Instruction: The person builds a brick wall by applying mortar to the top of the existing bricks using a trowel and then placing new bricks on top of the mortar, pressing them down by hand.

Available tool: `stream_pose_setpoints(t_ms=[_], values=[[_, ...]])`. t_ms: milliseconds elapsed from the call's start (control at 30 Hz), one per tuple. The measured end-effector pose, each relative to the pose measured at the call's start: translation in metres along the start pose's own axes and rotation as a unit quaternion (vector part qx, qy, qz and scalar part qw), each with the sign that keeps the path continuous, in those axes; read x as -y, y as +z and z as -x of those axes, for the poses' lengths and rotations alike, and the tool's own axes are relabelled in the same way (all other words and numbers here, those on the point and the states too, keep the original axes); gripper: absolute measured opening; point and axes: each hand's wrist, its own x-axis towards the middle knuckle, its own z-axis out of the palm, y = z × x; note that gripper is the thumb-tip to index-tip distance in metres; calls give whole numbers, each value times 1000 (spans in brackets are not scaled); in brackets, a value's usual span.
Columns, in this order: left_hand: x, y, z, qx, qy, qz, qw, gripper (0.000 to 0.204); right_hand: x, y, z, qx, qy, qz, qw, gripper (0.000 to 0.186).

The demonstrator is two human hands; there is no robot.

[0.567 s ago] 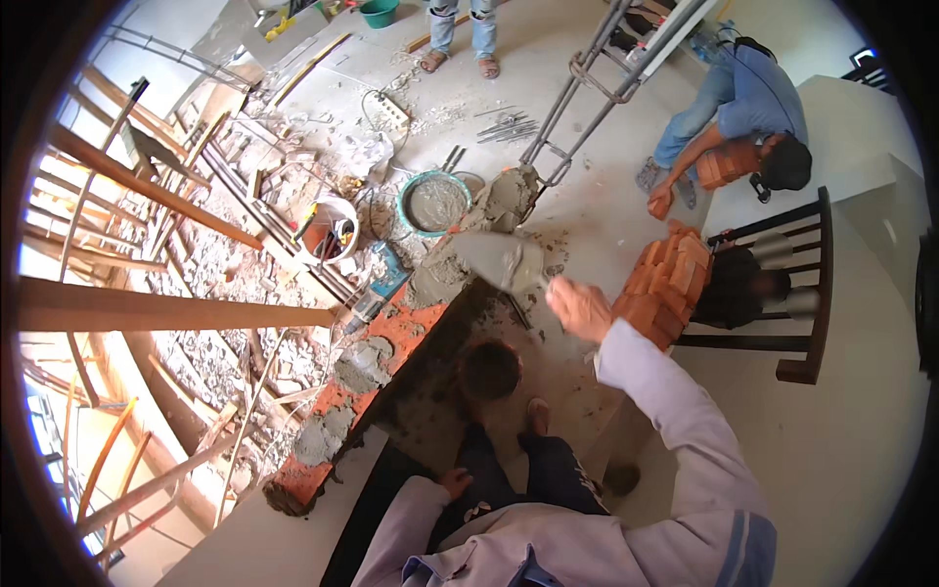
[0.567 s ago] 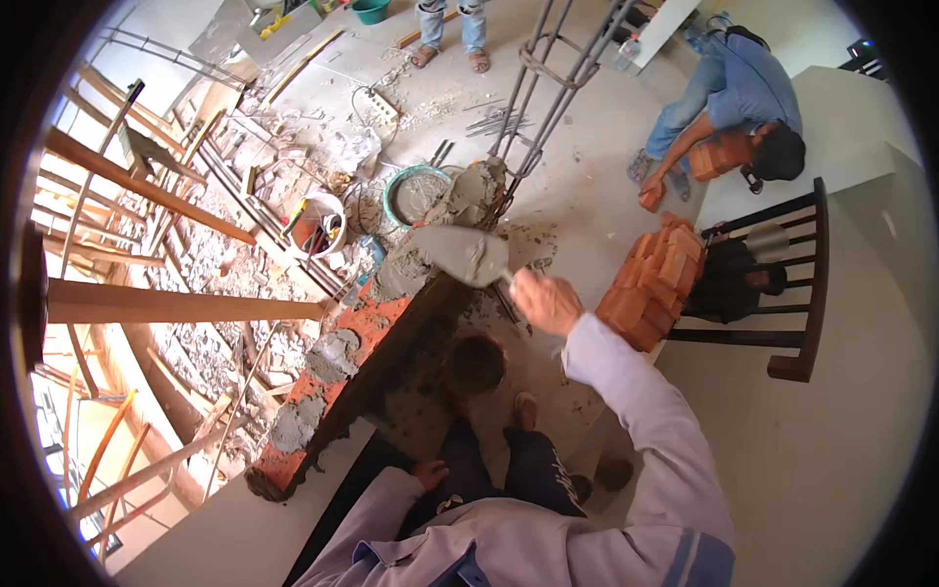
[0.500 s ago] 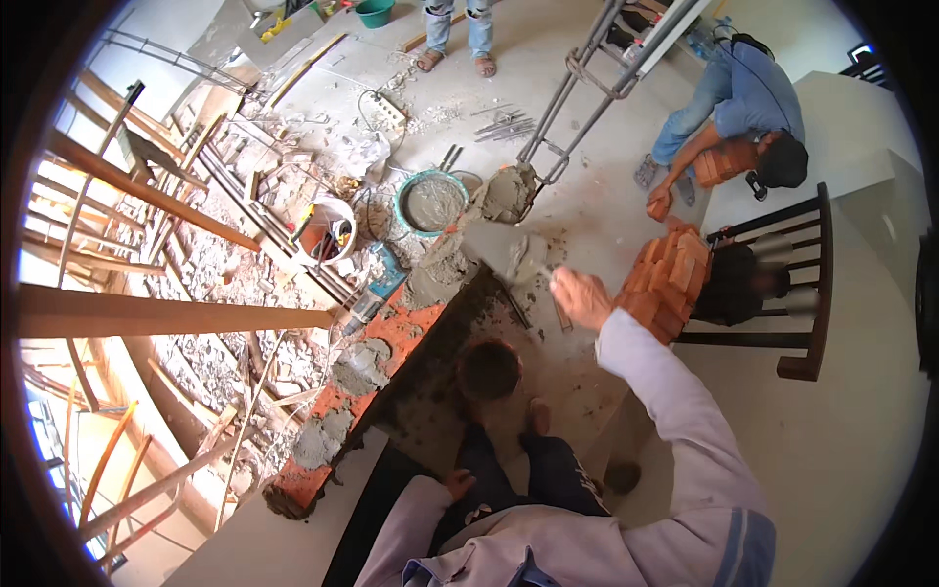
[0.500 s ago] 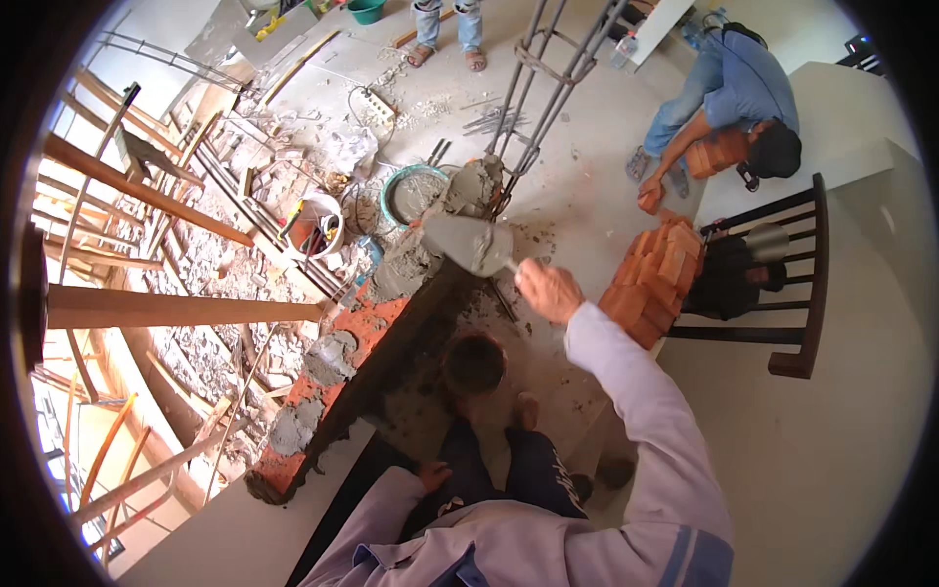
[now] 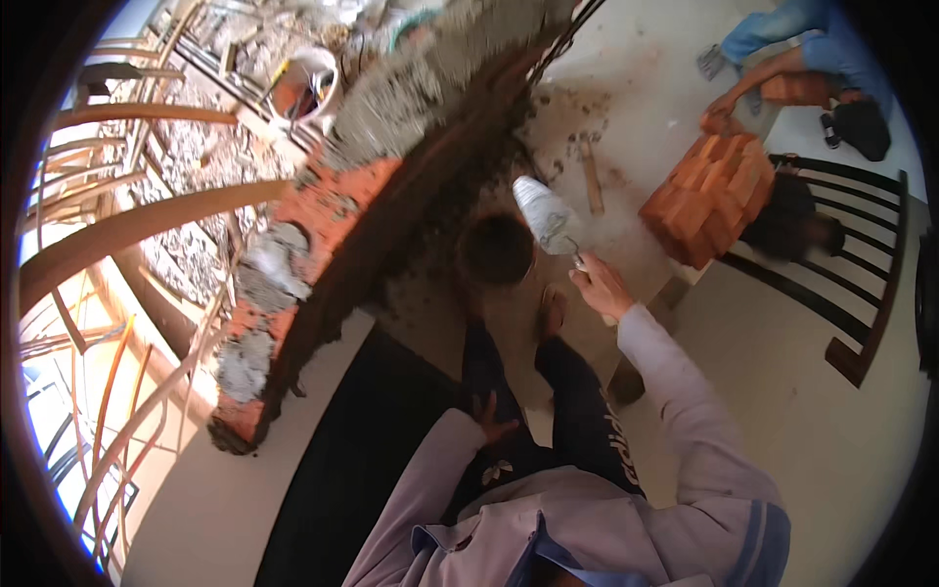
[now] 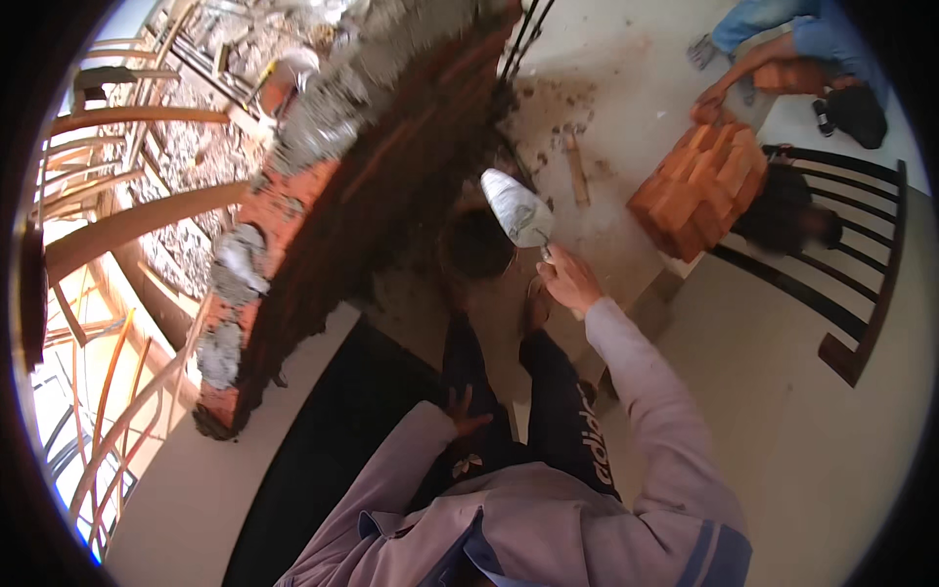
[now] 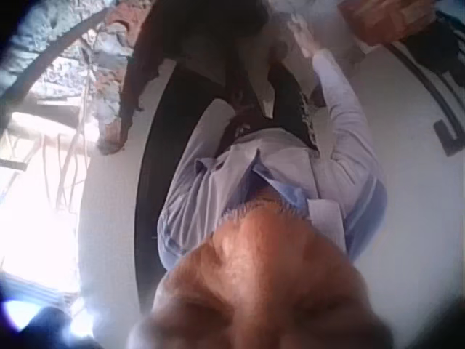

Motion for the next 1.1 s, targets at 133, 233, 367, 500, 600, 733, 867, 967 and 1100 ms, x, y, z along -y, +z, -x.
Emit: stream_pose_setpoints(t_ms=[133, 233, 367, 500, 600, 733, 867, 967, 1100], values=[[-43, 19, -26, -155, 64, -9, 986, 101, -121, 123, -33, 208, -45, 204, 956, 40], [-48, 22, -24, -231, 54, 6, 971, 84, -100, 197, -94, 298, 153, 181, 925, 47], [-47, 27, -27, -301, 88, 11, 949, 71, -98, 245, -113, 443, 110, 240, 857, 39], [-59, 21, -27, -250, 56, 9, 967, 71, -120, 274, -74, 348, 197, 66, 914, 34], [-57, 18, -21, -272, 61, 11, 960, 69, -103, 283, -55, 342, 161, 68, 923, 28], [-60, 9, -17, -258, 52, 0, 965, 67, -77, 293, -84, 329, 167, 56, 928, 35], [-66, 4, -20, -247, 51, 8, 968, 67, -138, 314, -59, 247, 185, -127, 943, 37], [-63, 13, -21, -245, 34, -9, 969, 67, -144, 292, -55, 192, 124, -195, 954, 35], [-66, 22, -18, -279, 51, 16, 959, 67, -153, 228, -38, 218, 26, -202, 954, 37]])
